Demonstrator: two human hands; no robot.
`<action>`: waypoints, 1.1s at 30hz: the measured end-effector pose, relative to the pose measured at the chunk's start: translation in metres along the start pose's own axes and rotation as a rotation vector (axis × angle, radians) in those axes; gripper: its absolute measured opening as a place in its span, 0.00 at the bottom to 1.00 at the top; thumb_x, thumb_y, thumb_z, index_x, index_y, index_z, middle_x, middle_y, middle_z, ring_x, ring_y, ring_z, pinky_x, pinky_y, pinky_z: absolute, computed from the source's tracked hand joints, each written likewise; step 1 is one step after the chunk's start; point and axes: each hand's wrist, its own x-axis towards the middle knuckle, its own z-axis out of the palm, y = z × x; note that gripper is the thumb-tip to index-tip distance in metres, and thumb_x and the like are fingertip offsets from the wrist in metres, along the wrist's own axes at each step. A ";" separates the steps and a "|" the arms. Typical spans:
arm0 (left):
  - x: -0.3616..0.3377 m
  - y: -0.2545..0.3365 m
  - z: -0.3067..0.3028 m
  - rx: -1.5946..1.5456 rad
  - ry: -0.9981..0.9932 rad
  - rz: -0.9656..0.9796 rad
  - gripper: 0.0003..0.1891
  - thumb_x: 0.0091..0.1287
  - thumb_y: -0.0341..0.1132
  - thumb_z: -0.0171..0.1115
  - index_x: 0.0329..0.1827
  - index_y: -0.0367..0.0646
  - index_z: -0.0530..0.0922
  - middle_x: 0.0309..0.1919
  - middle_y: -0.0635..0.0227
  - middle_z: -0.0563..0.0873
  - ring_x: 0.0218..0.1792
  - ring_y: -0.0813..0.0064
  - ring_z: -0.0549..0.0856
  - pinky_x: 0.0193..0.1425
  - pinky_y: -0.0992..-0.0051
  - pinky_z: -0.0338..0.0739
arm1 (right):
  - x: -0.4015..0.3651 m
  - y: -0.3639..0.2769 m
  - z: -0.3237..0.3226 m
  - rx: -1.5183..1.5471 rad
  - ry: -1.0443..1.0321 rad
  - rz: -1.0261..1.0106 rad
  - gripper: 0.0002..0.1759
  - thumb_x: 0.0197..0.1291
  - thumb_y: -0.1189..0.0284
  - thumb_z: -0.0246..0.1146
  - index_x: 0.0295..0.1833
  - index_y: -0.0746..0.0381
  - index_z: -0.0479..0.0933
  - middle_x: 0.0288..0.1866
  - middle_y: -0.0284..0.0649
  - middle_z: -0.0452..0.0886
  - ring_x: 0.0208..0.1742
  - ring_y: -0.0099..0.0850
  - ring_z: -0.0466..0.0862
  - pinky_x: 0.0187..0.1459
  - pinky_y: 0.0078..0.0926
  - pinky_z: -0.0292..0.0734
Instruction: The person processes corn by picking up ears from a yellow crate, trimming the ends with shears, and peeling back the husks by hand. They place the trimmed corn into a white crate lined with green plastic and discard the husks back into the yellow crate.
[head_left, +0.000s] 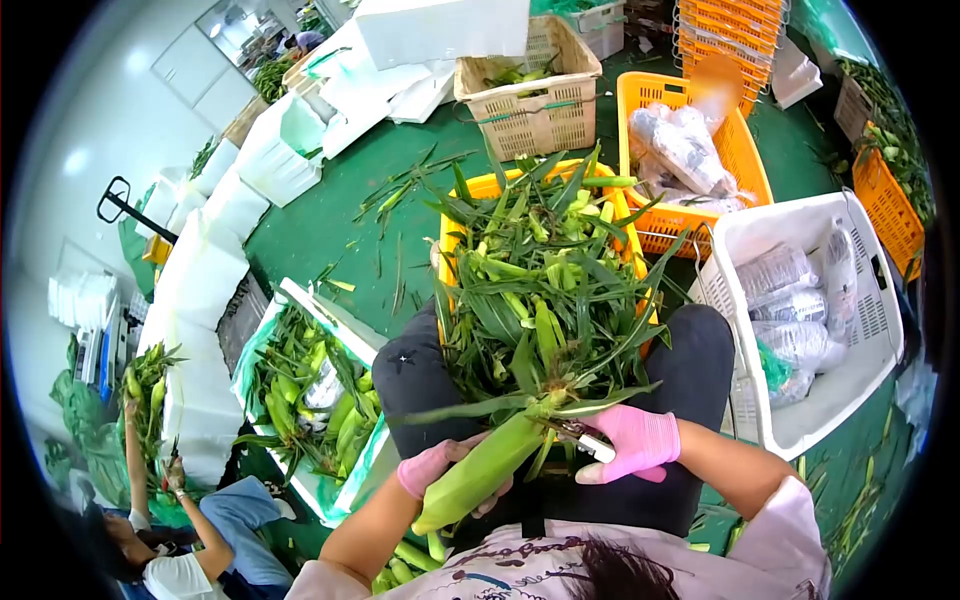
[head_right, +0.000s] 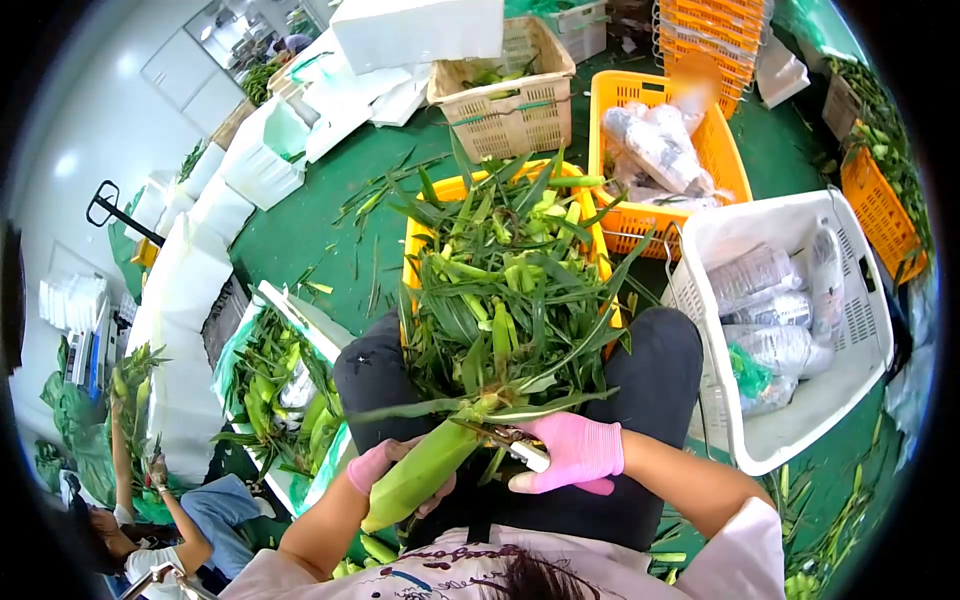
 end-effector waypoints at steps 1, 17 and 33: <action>0.002 0.001 0.000 -0.055 -0.053 -0.057 0.39 0.67 0.51 0.52 0.81 0.45 0.59 0.41 0.48 0.81 0.34 0.58 0.86 0.35 0.63 0.84 | -0.001 0.007 0.001 0.041 -0.039 0.002 0.43 0.54 0.55 0.73 0.72 0.64 0.68 0.54 0.50 0.82 0.52 0.42 0.84 0.58 0.34 0.79; 0.031 0.046 0.020 0.696 0.235 0.461 0.46 0.58 0.53 0.70 0.74 0.35 0.63 0.55 0.58 0.82 0.55 0.67 0.82 0.61 0.68 0.78 | -0.023 0.001 0.058 0.505 0.315 0.021 0.47 0.56 0.65 0.76 0.76 0.67 0.60 0.56 0.43 0.75 0.59 0.32 0.75 0.66 0.31 0.70; 0.058 0.061 0.004 -0.542 0.658 1.176 0.22 0.75 0.57 0.57 0.57 0.50 0.72 0.53 0.67 0.82 0.58 0.61 0.82 0.68 0.44 0.75 | 0.000 0.005 0.089 0.149 0.495 0.317 0.47 0.52 0.60 0.77 0.72 0.69 0.63 0.54 0.50 0.80 0.53 0.42 0.83 0.61 0.36 0.77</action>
